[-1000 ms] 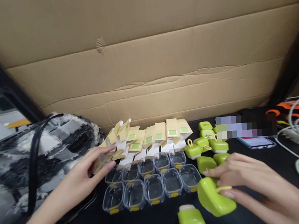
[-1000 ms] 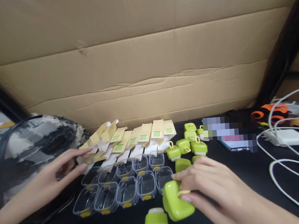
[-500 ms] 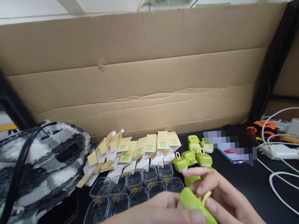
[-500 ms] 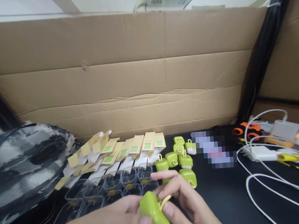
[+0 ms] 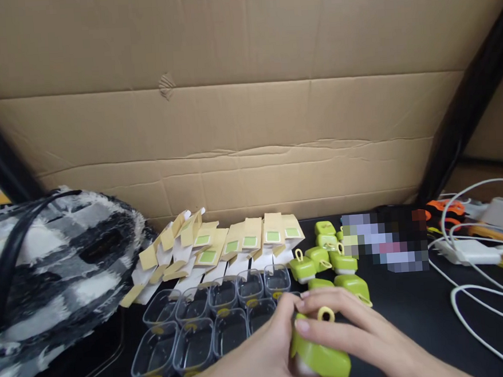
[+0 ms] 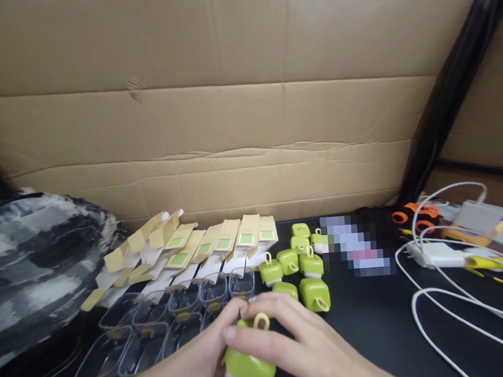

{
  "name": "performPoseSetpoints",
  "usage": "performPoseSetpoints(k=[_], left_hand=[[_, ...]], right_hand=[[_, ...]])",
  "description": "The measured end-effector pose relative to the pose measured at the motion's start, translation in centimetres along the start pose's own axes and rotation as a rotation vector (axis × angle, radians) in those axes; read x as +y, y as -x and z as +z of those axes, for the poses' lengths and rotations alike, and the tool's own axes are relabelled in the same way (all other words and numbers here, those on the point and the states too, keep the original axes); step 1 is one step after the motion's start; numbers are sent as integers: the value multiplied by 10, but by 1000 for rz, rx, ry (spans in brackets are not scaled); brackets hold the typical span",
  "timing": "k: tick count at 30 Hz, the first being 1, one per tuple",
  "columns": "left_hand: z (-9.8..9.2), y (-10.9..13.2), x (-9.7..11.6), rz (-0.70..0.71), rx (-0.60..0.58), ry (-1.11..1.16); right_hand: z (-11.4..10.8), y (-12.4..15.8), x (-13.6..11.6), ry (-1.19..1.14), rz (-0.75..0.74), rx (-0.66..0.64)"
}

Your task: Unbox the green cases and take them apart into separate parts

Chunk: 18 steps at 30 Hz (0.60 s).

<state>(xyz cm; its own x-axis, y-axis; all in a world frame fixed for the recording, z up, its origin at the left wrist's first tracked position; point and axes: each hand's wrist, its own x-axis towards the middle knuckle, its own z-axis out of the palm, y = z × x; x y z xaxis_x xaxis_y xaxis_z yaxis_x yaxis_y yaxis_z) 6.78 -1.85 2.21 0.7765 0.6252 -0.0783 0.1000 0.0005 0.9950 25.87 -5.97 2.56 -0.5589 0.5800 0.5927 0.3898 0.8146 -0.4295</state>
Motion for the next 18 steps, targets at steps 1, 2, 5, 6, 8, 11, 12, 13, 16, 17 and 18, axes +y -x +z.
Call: performPoseSetpoints(k=[1,2,5,6,8,11,12,13,16,17,18], left_hand=[[-1,2,7,-22,1,-19],[-1,4,13,-37,22,-13],[-2,8,26,-70,103,4],[-3,8,28,-82,109,15],[-5,9,31,-97,72,51],[-9,9,26,-67,-10,-3],[-11,8,21,-54,-21,-64],[-13,7,14,-48,-24,-125],[-18,4,-9,-72,-46,-228],[-19,3,-15,-81,-56,-234],[-20,2,-20,-84,-62,-237]], right_hand=[[-5,-4,0,49,-21,-53],[-9,-9,-1,81,-29,-91],[-17,-21,-2,114,-46,-126],[-16,-23,-2,117,-53,-130],[-9,-25,1,115,-94,-78],[10,-19,10,131,-162,53],[16,-15,12,145,-167,92],[22,-11,14,164,-160,118],[33,0,15,191,-161,207],[34,3,14,189,-155,206],[35,5,13,192,-143,184]])
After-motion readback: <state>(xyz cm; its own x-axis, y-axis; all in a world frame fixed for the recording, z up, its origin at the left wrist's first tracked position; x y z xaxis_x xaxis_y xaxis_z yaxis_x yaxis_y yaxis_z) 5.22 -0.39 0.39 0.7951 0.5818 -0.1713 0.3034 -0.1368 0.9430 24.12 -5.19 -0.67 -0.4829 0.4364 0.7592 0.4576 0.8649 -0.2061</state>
